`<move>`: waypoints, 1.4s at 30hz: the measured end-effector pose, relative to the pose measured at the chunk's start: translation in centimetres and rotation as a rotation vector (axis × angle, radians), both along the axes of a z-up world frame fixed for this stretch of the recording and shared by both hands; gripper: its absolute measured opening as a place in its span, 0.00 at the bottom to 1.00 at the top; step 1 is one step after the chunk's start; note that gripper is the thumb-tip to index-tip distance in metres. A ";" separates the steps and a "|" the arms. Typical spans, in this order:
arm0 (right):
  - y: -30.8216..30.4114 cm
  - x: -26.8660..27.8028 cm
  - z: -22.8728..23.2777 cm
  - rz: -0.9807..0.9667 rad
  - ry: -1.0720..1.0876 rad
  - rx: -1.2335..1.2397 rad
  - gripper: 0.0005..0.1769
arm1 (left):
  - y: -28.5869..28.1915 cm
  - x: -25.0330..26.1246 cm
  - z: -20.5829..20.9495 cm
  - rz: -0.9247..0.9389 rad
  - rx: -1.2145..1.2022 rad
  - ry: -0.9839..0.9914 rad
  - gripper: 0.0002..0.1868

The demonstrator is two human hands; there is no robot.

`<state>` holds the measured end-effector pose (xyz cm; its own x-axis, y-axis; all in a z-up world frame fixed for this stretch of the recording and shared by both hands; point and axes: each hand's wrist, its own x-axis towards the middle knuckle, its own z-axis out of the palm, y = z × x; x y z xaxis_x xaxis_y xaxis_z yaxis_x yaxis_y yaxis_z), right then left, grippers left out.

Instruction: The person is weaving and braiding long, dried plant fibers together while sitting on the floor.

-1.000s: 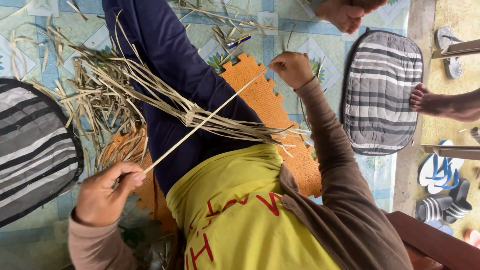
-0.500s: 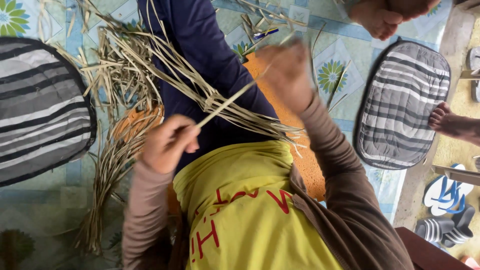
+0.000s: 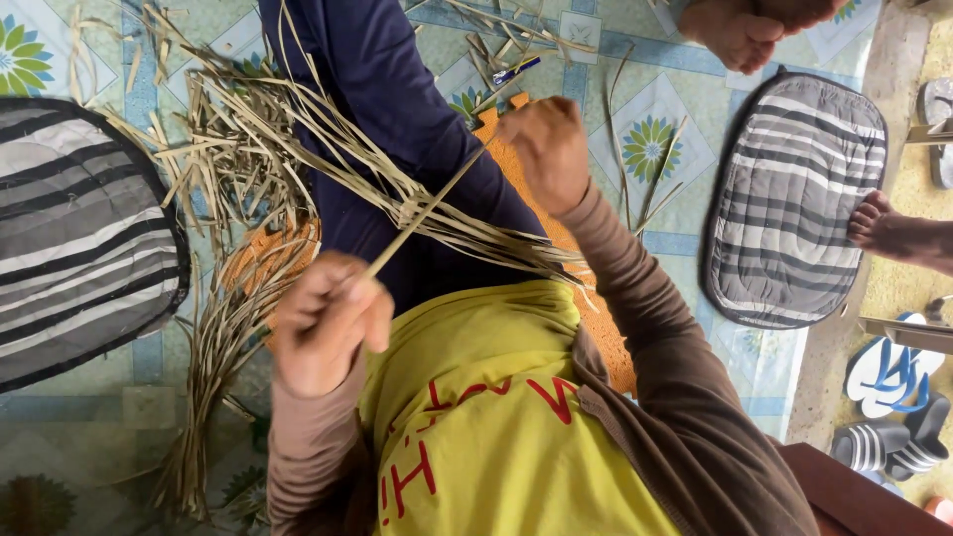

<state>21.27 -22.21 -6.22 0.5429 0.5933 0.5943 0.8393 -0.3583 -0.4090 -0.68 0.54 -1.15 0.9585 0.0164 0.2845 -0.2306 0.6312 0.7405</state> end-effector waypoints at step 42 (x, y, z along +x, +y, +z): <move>5.9 -0.6 -5.7 0.417 0.801 -0.171 0.04 | 9.1 -10.5 -9.2 0.523 1.426 0.741 0.05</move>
<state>20.70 -16.29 -11.95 0.4769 0.8787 0.0192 0.4026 -0.1990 -0.8935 -11.21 9.64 -10.33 0.8583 0.4977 -0.1247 0.4499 -0.6132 0.6493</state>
